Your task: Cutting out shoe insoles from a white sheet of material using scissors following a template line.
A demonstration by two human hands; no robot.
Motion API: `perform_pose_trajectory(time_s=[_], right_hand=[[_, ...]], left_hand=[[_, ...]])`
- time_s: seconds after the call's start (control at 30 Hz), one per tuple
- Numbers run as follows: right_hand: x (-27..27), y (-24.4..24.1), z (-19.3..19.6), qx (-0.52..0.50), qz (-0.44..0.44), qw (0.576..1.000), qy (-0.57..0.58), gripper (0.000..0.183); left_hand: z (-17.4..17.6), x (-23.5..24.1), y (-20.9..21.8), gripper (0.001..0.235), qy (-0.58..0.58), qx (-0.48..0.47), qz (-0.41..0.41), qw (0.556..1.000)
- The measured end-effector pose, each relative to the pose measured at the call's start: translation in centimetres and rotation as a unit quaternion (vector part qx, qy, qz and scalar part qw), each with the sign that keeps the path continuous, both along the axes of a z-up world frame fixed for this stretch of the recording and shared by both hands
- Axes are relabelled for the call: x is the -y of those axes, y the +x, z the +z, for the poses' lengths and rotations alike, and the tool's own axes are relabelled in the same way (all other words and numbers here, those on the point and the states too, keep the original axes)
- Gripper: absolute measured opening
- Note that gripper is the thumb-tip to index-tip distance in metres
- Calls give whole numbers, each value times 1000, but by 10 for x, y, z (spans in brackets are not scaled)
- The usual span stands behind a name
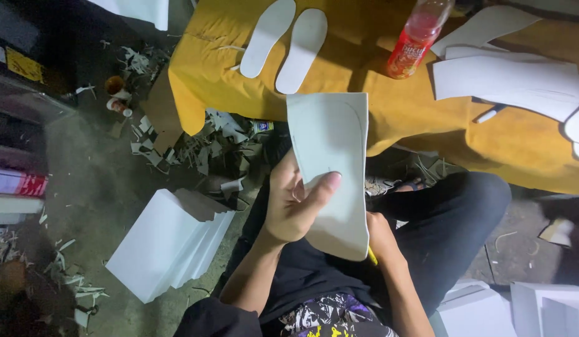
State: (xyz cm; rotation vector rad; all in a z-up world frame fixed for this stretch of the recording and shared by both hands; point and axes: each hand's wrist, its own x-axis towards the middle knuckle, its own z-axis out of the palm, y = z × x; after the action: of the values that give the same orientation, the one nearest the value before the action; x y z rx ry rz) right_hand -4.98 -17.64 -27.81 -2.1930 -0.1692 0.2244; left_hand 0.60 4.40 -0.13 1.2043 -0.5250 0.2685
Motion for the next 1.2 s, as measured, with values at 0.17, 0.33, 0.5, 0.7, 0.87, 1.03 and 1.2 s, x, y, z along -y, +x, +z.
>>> perform_pose_trajectory(time_s=[0.17,0.33,0.5,0.7,0.87,1.03,1.2], right_hand=[[-13,0,71,-64,-72,994,44,9],[-24,3,138,-107,-115,986,61,15],[-14,1,109,-121,-145,980,68,25],[-20,2,120,-116,-151,981,37,33],[-26,2,125,-104,-161,981,24,35],[-24,2,125,-119,-180,976,15,38],[-24,3,121,-131,-196,972,8,39]], left_hand=[[18,1,-11,53,8,20,17,1000],[31,-1,-25,53,19,22,35,999],[51,-5,-41,64,13,43,82,996],[64,-10,-54,63,40,63,116,990],[71,-10,-59,61,41,57,112,991],[76,-17,-62,58,48,46,108,992],[74,-22,-66,61,41,53,95,993]])
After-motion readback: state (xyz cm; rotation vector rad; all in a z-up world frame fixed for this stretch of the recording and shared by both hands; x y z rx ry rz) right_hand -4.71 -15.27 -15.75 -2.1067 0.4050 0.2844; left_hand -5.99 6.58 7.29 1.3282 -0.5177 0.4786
